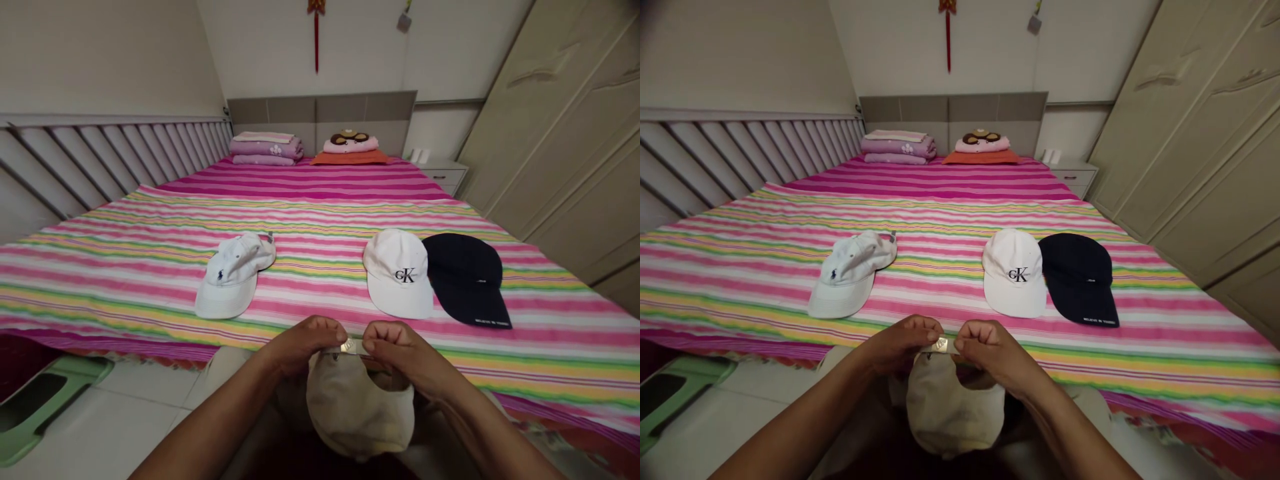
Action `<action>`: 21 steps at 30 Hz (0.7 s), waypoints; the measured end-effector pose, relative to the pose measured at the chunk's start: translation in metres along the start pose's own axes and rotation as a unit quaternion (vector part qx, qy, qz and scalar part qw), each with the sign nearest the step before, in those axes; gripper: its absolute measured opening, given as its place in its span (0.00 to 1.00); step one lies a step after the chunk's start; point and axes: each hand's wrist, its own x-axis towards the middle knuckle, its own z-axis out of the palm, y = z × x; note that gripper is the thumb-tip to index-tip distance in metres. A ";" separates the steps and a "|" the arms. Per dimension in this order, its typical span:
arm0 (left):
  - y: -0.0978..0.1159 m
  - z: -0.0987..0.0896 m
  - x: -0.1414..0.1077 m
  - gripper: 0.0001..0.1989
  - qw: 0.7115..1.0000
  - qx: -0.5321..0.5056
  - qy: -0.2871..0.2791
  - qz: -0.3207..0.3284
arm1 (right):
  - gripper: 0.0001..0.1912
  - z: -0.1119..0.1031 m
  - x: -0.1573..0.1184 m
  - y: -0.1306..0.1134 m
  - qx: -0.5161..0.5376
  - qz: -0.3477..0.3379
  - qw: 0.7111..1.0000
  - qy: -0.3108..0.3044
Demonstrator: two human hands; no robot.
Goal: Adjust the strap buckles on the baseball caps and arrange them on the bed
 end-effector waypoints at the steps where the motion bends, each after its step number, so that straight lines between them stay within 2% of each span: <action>1: 0.000 0.000 0.000 0.10 1.000 0.003 0.001 -0.002 | 0.14 0.000 0.000 -0.001 0.001 -0.002 1.000 0.002; 10: 0.000 -0.001 -0.001 0.08 0.999 0.015 -0.013 -0.031 | 0.12 0.004 -0.001 -0.003 0.037 -0.010 0.999 -0.011; 21: -0.001 -0.002 -0.001 0.10 0.999 -0.001 -0.031 -0.018 | 0.13 0.006 0.003 -0.002 0.057 0.000 0.998 -0.003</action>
